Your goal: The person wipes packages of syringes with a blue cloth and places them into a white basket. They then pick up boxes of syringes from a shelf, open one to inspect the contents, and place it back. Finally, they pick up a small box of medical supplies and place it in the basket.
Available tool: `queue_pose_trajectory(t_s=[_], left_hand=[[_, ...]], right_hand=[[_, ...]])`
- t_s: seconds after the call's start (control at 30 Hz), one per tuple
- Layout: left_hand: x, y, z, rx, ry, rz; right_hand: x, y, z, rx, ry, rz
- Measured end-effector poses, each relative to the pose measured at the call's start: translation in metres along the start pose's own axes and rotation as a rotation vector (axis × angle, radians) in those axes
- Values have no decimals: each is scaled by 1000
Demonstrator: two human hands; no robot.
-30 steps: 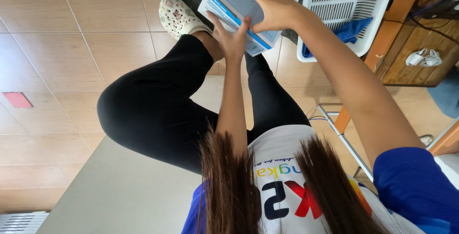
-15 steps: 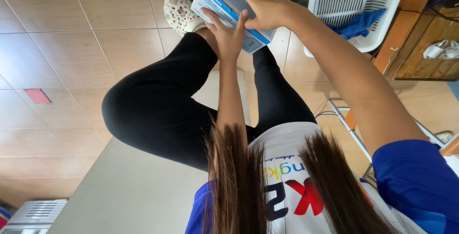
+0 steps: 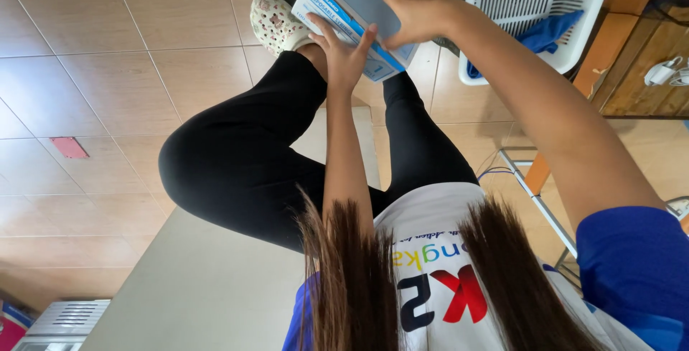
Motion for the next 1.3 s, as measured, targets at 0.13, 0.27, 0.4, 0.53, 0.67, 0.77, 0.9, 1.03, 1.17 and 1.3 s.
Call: queue_pose_trajectory(t_s=[0.13, 0.27, 0.4, 0.53, 0.67, 0.77, 0.9, 1.03, 1.17, 1.3], left_hand=[[-31, 5, 4, 39, 206, -107], [-52, -11, 9, 12, -80, -94], [-68, -31, 16, -147, 67, -532], [-47, -27, 3, -88, 45, -522], [-51, -9, 8, 22, 173, -424], [-68, 6, 9, 65, 159, -423], [-77, 18, 14, 18, 75, -496], [-67, 9, 15, -25, 255, -504], [-69, 5, 13, 22, 321, -487], [-55, -1, 8, 65, 150, -495]], right_hand=[[-25, 28, 4, 68, 70, 184], [-19, 16, 10, -146, -89, -61], [-9, 34, 8, -116, -111, -206], [-14, 73, -4, -139, -198, -396], [-32, 82, 1, -232, -237, -567], [-42, 79, 3, -237, -296, -635], [-47, 70, 16, -242, -389, -707], [-71, 92, 10, -109, -154, -791], [-68, 68, -3, -309, -179, -947], [-41, 44, 2, -381, -64, -702]])
Point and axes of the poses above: each hand's wrist, its own z-axis away from the middle knuckle, its own y-axis out of the palm, x = y × z, the point moved 8 cm from there along -z, towards the middle knuckle, and after that the axes turned 5 degrees about z, right-handed, at the moved point
